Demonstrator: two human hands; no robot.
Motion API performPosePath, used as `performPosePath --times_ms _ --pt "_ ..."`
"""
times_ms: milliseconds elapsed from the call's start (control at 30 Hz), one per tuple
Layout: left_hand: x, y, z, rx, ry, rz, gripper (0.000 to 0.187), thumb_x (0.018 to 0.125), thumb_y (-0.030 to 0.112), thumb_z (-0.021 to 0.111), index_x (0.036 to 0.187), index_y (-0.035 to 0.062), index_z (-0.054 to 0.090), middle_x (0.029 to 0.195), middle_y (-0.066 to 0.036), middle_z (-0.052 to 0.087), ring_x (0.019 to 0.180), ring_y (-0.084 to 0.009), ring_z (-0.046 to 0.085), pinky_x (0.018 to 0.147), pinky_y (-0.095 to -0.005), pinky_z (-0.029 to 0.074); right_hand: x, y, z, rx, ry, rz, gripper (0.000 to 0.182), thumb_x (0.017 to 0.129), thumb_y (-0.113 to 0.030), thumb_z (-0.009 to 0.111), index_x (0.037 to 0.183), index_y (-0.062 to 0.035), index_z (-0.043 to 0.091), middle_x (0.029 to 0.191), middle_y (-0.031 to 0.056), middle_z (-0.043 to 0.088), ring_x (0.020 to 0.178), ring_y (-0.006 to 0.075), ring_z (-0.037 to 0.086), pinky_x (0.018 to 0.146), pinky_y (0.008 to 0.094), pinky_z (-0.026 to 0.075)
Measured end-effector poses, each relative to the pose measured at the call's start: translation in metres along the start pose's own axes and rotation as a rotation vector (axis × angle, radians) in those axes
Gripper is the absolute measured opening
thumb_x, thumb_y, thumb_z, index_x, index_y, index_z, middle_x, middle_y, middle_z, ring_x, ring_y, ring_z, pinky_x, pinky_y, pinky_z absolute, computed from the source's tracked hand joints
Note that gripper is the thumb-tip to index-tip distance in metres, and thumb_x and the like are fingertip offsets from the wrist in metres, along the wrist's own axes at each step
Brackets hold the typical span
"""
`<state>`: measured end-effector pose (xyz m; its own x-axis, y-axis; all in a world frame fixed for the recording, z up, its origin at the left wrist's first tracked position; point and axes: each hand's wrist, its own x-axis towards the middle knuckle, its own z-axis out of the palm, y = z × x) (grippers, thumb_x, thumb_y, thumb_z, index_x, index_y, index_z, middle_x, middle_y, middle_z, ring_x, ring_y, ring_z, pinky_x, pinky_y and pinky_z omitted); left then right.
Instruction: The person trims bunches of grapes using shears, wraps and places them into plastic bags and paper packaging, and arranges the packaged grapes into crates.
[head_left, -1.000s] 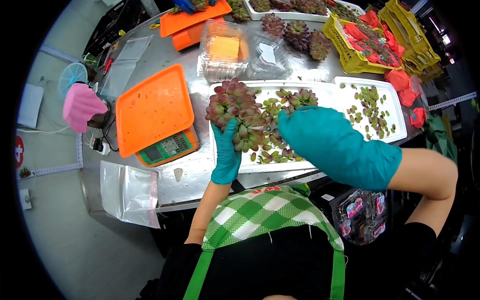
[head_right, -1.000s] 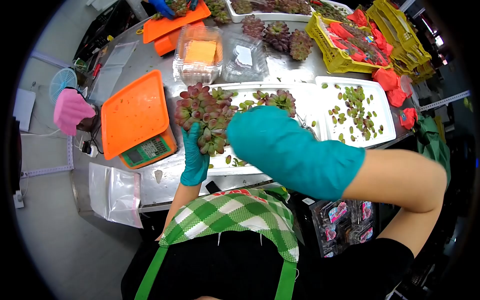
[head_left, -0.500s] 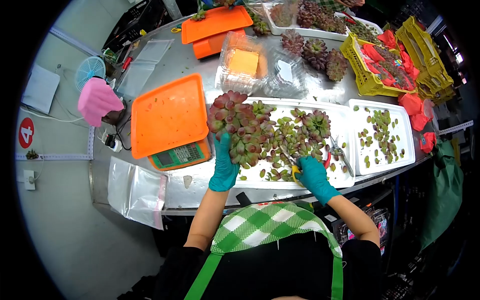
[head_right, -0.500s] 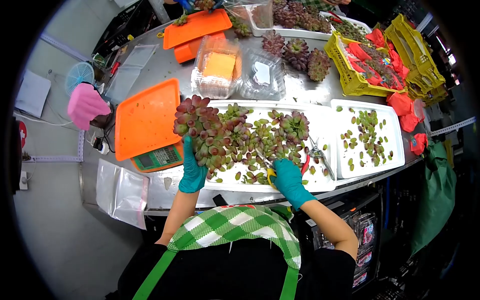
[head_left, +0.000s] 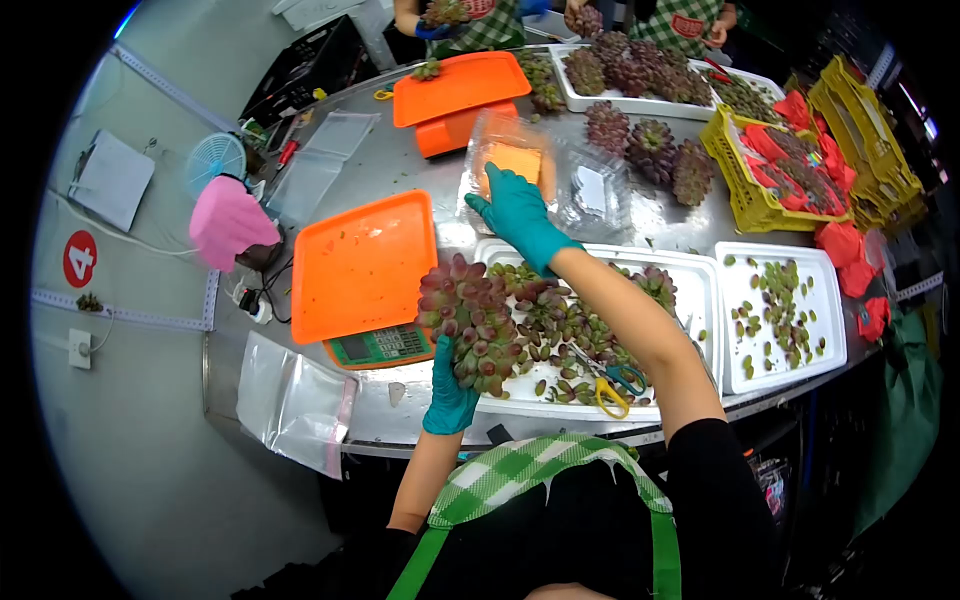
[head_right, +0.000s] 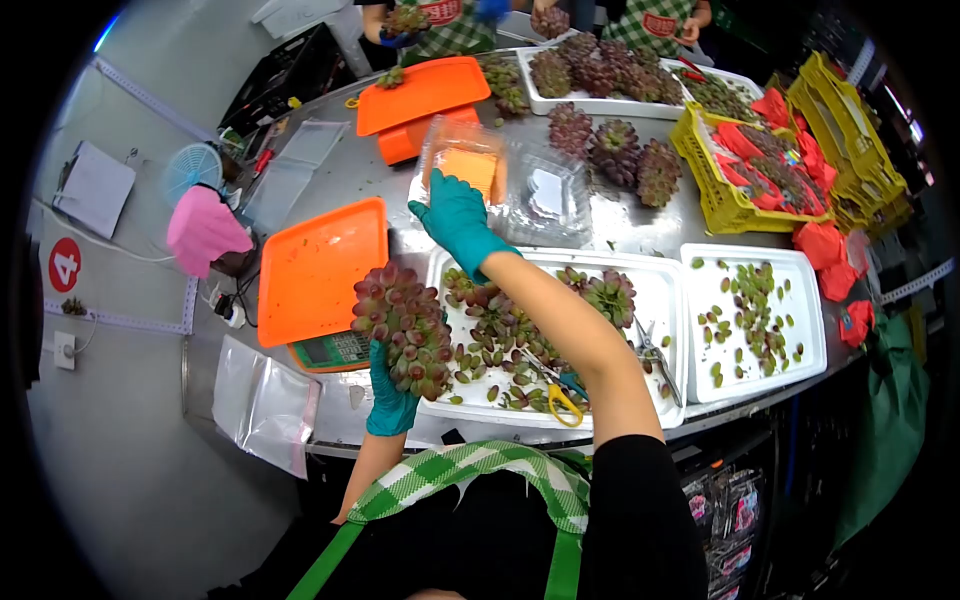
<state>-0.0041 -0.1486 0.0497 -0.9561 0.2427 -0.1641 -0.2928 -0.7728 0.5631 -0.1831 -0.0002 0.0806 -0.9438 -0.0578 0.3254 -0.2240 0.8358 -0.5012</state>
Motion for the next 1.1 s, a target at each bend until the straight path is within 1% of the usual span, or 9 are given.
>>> performPosePath --times_ms 67,200,300,367,467,533,667,1000,1100 --pt "-0.012 0.006 -0.009 0.036 0.086 0.106 0.057 0.081 0.04 0.05 0.126 0.0091 0.031 0.121 -0.009 0.041 0.11 -0.0244 0.044 0.091 -0.0403 0.04 0.02 0.006 0.035 0.032 -0.112 0.078 0.035 0.078 -0.038 0.051 0.091 -0.0056 0.049 0.085 0.0155 0.058 0.079 0.031 0.056 0.066 0.0422 0.041" --pt "-0.027 0.021 -0.03 0.006 0.052 0.27 0.061 0.081 0.043 0.048 0.127 0.0088 0.03 0.125 -0.01 0.038 0.113 -0.0257 0.041 0.094 -0.0415 0.036 0.015 0.018 0.063 0.035 -0.045 -0.008 0.035 0.079 -0.04 0.047 0.092 -0.008 0.051 0.077 0.0145 0.059 0.074 0.0319 0.057 0.065 0.0447 0.041" --pt "-0.034 0.039 -0.033 -0.016 0.071 0.335 0.06 0.082 0.042 0.045 0.129 0.0083 0.028 0.128 -0.01 0.036 0.113 -0.0256 0.04 0.096 -0.0407 0.034 -0.001 -0.006 0.037 -0.068 0.144 -0.078 0.049 0.073 -0.033 0.057 0.111 -0.0044 0.045 0.108 0.0168 0.047 0.102 0.0317 0.043 0.081 0.0462 0.033" --pt "-0.037 0.065 -0.047 0.101 0.152 0.319 0.054 0.084 0.033 0.045 0.128 0.0071 0.029 0.125 -0.01 0.039 0.111 -0.0242 0.043 0.093 -0.0384 0.038 -0.024 -0.03 0.026 -0.019 0.368 -0.27 0.059 0.07 -0.026 0.063 0.118 -0.0014 0.04 0.111 0.0188 0.044 0.101 0.0332 0.042 0.083 0.0397 0.036" --pt "-0.021 0.118 -0.052 0.317 0.172 0.23 0.05 0.084 0.025 0.048 0.126 0.0065 0.03 0.123 -0.011 0.041 0.107 -0.0227 0.048 0.087 -0.0353 0.043 -0.074 -0.081 0.023 0.583 0.03 -0.43 0.066 0.076 -0.026 0.06 0.129 -0.006 0.026 0.126 0.0179 0.034 0.11 0.03 0.04 0.094 0.0387 0.032" --pt "0.002 0.151 -0.057 0.384 0.098 0.129 0.049 0.082 0.019 0.051 0.125 0.0063 0.031 0.12 -0.011 0.043 0.103 -0.0217 0.05 0.083 -0.0329 0.046 -0.101 -0.114 0.031 0.937 -0.227 -0.301 0.076 0.078 -0.022 0.06 0.135 -0.0121 0.011 0.129 0.0166 0.03 0.112 0.0258 0.04 0.092 0.0353 0.034" --pt "0.044 0.204 -0.052 0.63 -0.047 -0.001 0.058 0.075 0.011 0.06 0.125 0.006 0.03 0.117 -0.01 0.044 0.102 -0.0208 0.05 0.084 -0.0316 0.045 -0.1 -0.161 0.075 1.155 -0.287 -0.021 0.083 0.08 -0.018 0.056 0.135 -0.0108 -0.006 0.132 0.0165 0.024 0.116 0.0255 0.035 0.094 0.0346 0.032" --pt "0.141 0.25 -0.127 1.131 -0.429 -0.045 0.088 0.059 0.011 0.075 0.131 0.0056 0.023 0.124 -0.009 0.037 0.113 -0.0189 0.038 0.093 -0.0312 0.035 -0.084 -0.218 0.163 1.366 -0.065 0.364 0.087 0.079 -0.017 0.055 0.132 -0.0039 -0.013 0.136 0.0143 0.015 0.124 0.0214 0.022 0.099 0.0298 0.022" --pt "0.156 0.256 -0.13 1.165 -0.459 -0.143 0.091 0.058 0.011 0.076 0.131 0.0059 0.022 0.124 -0.009 0.037 0.113 -0.0186 0.038 0.094 -0.0309 0.034 -0.081 -0.224 0.181 1.355 0.085 0.281 0.088 0.079 -0.015 0.056 0.132 -0.0044 -0.013 0.136 0.0138 0.015 0.124 0.0205 0.02 0.099 0.0297 0.022"
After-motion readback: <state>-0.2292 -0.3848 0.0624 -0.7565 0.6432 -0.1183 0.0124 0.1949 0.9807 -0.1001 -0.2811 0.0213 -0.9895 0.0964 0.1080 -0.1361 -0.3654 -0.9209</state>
